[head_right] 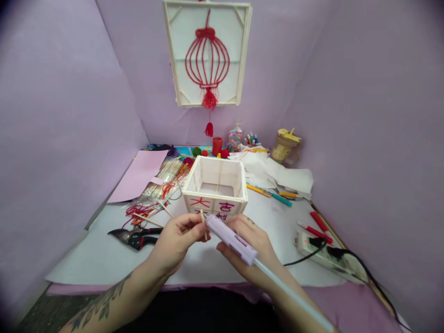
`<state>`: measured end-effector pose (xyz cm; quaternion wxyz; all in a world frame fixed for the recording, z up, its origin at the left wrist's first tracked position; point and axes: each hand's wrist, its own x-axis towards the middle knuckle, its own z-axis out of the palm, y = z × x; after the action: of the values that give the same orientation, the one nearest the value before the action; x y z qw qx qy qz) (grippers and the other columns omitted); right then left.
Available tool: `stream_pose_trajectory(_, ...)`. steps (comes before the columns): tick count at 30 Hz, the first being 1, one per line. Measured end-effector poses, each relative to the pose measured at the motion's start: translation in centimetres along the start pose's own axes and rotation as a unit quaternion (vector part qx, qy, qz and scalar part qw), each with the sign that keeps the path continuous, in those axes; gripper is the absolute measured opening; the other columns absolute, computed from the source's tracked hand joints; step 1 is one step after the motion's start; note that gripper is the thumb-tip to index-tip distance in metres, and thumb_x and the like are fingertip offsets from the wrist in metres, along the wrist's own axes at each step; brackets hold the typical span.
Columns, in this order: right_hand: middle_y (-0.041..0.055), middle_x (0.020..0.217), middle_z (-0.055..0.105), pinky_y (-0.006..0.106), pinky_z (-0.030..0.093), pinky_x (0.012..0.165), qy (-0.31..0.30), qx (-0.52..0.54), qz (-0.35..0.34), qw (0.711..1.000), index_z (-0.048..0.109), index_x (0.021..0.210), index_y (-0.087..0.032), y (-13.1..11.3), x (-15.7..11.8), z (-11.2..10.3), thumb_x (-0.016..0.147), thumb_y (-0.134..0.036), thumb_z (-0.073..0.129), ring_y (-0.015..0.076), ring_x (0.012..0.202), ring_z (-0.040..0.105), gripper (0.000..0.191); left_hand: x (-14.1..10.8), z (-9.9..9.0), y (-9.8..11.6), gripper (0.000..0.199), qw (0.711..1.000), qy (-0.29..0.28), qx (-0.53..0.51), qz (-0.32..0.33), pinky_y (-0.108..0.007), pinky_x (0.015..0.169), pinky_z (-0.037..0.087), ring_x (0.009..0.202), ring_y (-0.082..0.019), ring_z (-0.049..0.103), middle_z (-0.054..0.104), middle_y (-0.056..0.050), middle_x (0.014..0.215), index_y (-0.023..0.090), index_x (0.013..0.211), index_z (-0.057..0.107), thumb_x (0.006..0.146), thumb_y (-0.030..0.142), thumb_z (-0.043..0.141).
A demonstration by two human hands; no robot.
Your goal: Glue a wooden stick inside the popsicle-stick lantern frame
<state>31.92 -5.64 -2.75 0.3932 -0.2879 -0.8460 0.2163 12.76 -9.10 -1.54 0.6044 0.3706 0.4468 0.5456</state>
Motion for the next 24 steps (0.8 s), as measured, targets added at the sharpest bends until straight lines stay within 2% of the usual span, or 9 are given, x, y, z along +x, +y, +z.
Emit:
stream_pose_trajectory(8, 0.0027, 0.083, 0.064, 0.030, 0.052, 0.065, 0.005, -0.008, 0.009, 1.000, 0.059, 0.099, -0.024, 0.08, 0.06, 0.39, 0.093, -0.035, 0.057, 0.0172, 0.072, 0.063, 0.012, -0.21, -0.26, 0.04, 0.031, 1.000, 0.001, 0.010, 0.004, -0.022, 0.062, 0.047, 0.060, -0.011, 0.058, 0.065, -0.001, 0.062, 0.014, 0.071, 0.072, 0.066, 0.042, 0.085)
stream_pose_trajectory(24, 0.0027, 0.089, 0.068, 0.027, 0.053, 0.066, -0.005, -0.006, -0.018, 1.000, 0.059, 0.106, -0.025, -0.29, 0.31, 0.25, 0.094, -0.035, 0.056, 0.0167, 0.077, 0.066, 0.016, -0.37, -0.41, 0.13, 0.031, 0.999, -0.023, 0.022, 0.005, -0.020, 0.063, 0.047, 0.061, -0.011, 0.058, 0.067, -0.003, 0.063, 0.013, 0.070, 0.072, 0.070, 0.043, 0.082)
